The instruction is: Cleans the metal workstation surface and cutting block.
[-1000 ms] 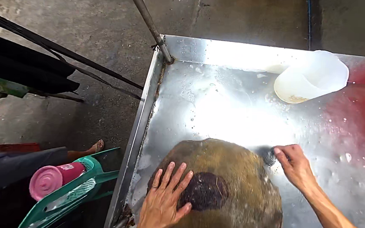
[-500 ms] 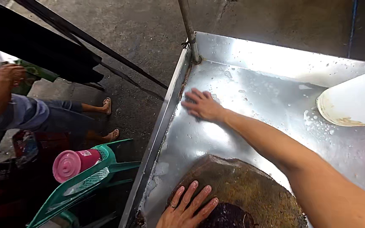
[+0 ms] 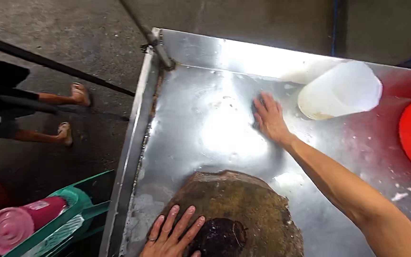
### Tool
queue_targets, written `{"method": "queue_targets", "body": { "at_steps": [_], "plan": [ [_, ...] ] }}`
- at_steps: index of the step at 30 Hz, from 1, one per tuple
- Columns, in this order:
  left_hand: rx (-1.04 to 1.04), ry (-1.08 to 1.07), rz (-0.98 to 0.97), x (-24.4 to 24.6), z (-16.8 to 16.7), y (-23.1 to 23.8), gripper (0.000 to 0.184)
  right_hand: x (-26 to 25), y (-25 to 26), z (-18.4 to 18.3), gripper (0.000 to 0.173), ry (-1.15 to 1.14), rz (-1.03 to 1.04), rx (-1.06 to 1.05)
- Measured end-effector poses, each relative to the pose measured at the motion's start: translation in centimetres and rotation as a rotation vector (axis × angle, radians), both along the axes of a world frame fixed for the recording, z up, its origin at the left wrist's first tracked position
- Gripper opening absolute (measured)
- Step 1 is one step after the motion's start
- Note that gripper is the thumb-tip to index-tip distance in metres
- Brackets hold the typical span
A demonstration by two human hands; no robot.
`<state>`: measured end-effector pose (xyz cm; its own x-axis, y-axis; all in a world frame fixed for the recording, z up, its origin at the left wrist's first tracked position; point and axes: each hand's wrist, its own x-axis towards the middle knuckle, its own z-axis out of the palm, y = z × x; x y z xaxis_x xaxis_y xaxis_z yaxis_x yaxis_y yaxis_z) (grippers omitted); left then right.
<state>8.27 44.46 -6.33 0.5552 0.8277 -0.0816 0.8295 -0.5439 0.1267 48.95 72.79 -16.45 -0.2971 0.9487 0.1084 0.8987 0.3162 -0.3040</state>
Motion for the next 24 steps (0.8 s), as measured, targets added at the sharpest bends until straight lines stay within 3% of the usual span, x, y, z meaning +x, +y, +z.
{"method": "queue_targets", "body": {
  "at_steps": [6, 8, 10, 12, 15, 17, 19, 21, 24],
  "plan": [
    [0.035, 0.033, -0.003, 0.2, -0.2, -0.2, 0.08, 14.7, -23.2, -0.7, 0.052, 0.079, -0.117, -0.078],
    [0.08, 0.025, -0.009, 0.5, -0.3, -0.1, 0.081, 17.1, -27.6, 0.6, 0.057, 0.025, -0.163, -0.127],
    [0.115, 0.017, -0.023, 0.5, -0.4, -0.1, 0.081, 16.0, -28.5, 1.7, 0.062, 0.001, -0.156, -0.173],
    [0.121, 0.015, -0.032, 0.3, -0.5, 0.1, 0.081, 12.4, -25.9, 2.2, 0.06, 0.069, -0.092, -0.185],
    [0.109, -0.013, -0.014, 0.3, -0.6, 0.0, 0.08, 4.7, -18.2, 2.5, 0.039, 0.254, 0.053, -0.074],
    [0.108, -0.03, -0.01, 0.2, -0.5, 0.0, 0.08, -1.7, -12.6, 3.2, 0.041, 0.341, 0.184, -0.037],
    [0.1, -0.039, -0.01, 0.1, -0.5, 0.2, 0.081, -8.2, -7.2, 3.5, 0.05, 0.339, 0.383, -0.037],
    [0.092, -0.049, 0.001, 0.0, -0.6, 0.2, 0.083, -14.3, -2.8, 2.3, 0.045, 0.263, 0.585, -0.05],
    [0.1, -0.057, 0.016, -0.1, -0.8, 0.1, 0.083, -19.3, 2.1, -0.1, 0.045, 0.146, 0.548, 0.001]
  ]
}}
